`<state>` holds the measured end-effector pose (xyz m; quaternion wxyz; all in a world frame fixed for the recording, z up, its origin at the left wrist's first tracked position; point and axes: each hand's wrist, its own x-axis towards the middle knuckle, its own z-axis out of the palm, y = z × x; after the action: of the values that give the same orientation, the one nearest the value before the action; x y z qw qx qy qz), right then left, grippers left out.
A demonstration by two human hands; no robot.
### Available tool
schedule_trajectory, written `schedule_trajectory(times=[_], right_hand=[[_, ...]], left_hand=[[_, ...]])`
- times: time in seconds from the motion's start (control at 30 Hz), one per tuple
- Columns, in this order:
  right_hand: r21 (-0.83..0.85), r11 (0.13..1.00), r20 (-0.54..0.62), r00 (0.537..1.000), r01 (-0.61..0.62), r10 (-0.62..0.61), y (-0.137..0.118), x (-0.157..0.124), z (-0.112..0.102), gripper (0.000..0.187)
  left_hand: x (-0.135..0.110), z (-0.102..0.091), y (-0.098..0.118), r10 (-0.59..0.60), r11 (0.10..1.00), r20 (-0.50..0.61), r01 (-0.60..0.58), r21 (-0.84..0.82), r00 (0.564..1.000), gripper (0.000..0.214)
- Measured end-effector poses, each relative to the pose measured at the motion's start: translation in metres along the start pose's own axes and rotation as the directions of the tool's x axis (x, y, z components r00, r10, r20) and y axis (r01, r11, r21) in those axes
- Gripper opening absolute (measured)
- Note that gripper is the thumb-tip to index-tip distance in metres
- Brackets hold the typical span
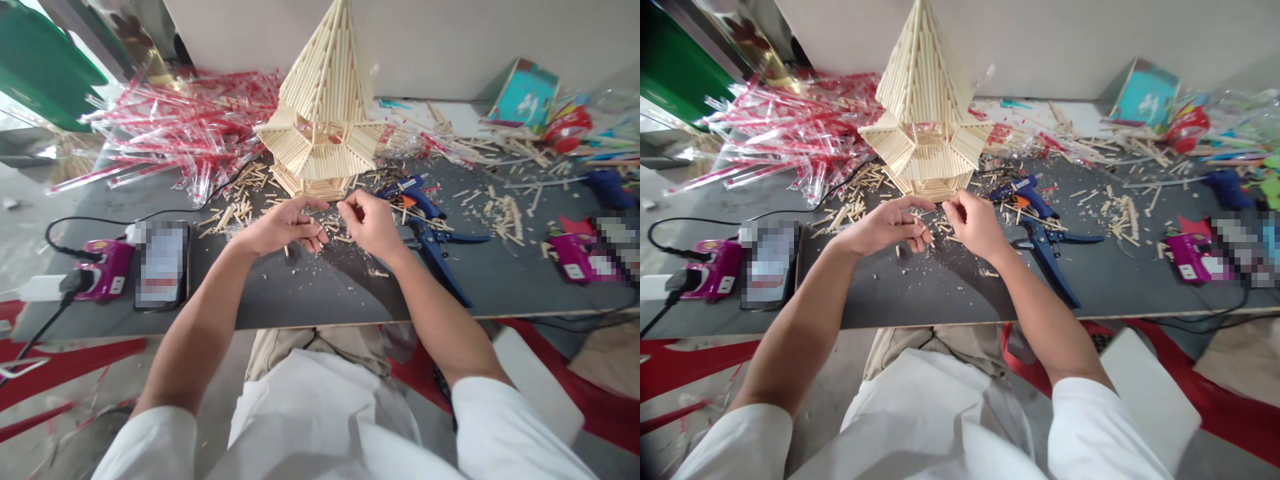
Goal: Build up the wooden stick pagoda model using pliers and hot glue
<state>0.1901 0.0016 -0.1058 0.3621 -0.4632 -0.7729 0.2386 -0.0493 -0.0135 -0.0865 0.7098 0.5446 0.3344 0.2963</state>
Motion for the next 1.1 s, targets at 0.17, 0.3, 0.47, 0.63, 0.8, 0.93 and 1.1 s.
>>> schedule_trajectory(times=[0.17, 0.3, 0.47, 0.63, 0.8, 0.93, 1.1], right_hand=[[-0.116, 0.993, 0.123, 0.992, 0.012, 0.002, 0.011, 0.003, -0.001, 0.025], [-0.112, 0.993, 0.179, 0.983, 0.048, -0.027, 0.014, 0.003, 0.003, 0.008], [-0.009, 0.995, 0.073, 0.992, 0.1, -0.099, -0.001, 0.0, -0.001, 0.016], [0.166, 0.985, 0.052, 0.997, 0.041, -0.051, -0.013, -0.006, -0.005, 0.04], [0.39, 0.919, 0.109, 0.994, -0.056, 0.015, -0.015, -0.009, 0.006, 0.033], [0.414, 0.904, 0.143, 0.989, -0.105, 0.05, -0.011, -0.009, 0.015, 0.033], [0.243, 0.97, -0.044, 0.999, 0.009, 0.002, -0.006, -0.005, 0.028, 0.027]], left_hand=[[-0.006, 0.0, 0.007, 0.033, 0.996, 0.062, -0.028, -0.079, 0.998, 0.062], [-0.008, 0.002, 0.008, 0.066, 0.99, 0.047, -0.059, -0.131, 0.997, 0.052], [-0.006, 0.004, 0.006, 0.096, 0.972, -0.004, -0.095, -0.215, 0.995, 0.035], [0.001, 0.003, 0.003, 0.052, 0.982, -0.057, -0.061, -0.177, 0.997, 0.036], [0.005, 0.0, -0.005, 0.043, 0.995, -0.09, -0.051, -0.081, 0.995, 0.04], [0.005, -0.002, -0.008, 0.052, 0.998, -0.125, -0.054, -0.015, 0.991, 0.035], [0.008, -0.013, -0.008, 0.135, 0.983, -0.335, -0.083, 0.165, 0.932, 0.032]])
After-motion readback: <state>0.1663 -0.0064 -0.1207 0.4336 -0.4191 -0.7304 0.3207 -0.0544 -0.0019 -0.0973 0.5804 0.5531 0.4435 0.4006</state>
